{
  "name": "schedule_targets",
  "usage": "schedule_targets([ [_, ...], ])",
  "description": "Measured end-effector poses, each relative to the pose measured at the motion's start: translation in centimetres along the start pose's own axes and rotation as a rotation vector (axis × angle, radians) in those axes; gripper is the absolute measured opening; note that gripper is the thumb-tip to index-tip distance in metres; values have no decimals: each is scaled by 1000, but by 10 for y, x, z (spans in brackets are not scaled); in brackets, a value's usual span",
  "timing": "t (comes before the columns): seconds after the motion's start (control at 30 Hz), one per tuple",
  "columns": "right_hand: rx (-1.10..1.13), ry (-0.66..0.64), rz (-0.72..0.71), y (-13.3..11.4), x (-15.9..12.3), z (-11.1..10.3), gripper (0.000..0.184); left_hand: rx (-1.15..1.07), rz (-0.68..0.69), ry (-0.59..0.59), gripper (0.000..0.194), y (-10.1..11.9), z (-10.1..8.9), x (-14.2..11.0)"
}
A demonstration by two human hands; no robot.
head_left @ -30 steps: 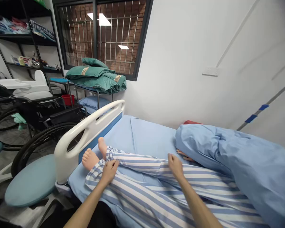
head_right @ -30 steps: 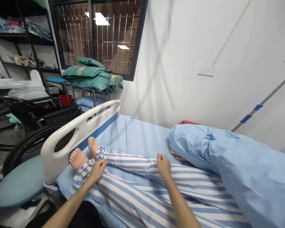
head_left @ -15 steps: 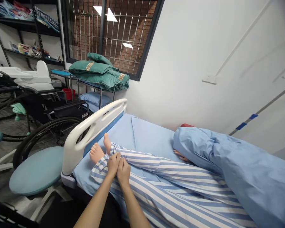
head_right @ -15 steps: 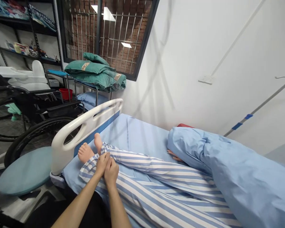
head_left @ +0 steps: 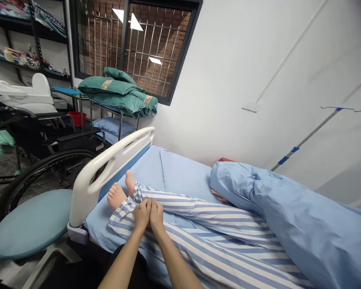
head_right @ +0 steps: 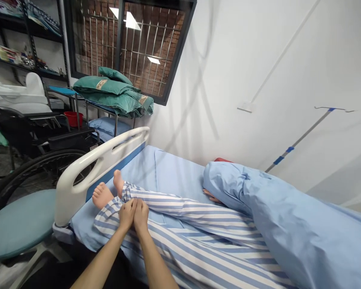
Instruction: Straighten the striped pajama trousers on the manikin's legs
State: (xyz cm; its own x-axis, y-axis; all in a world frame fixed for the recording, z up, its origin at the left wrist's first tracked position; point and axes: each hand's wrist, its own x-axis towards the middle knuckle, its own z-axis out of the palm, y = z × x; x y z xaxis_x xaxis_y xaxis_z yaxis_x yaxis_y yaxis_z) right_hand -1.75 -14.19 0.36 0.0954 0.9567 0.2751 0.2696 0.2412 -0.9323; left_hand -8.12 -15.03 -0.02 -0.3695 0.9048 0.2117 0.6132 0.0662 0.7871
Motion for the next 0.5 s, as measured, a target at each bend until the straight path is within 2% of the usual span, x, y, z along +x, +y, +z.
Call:
schedule_targets([
  [0.1,-135,-25,-115,-5,-3,-19,37,58,4,-30,34,1,-1,0],
  [0.17,-156,0,-136,-2,-5,-33,37,66,-7,-26,34,3,-1,1],
  [0.3,-47,108,-3,12,-3,-49,42,-93,-20,-7,36,18,5,0],
  [0.43,73,109,58,20,3,-49,41,-369,50,-46,38,39,22,-10],
  [0.5,113,123,65,18,5,-49,39,-392,75,-81,37,45,30,-18],
])
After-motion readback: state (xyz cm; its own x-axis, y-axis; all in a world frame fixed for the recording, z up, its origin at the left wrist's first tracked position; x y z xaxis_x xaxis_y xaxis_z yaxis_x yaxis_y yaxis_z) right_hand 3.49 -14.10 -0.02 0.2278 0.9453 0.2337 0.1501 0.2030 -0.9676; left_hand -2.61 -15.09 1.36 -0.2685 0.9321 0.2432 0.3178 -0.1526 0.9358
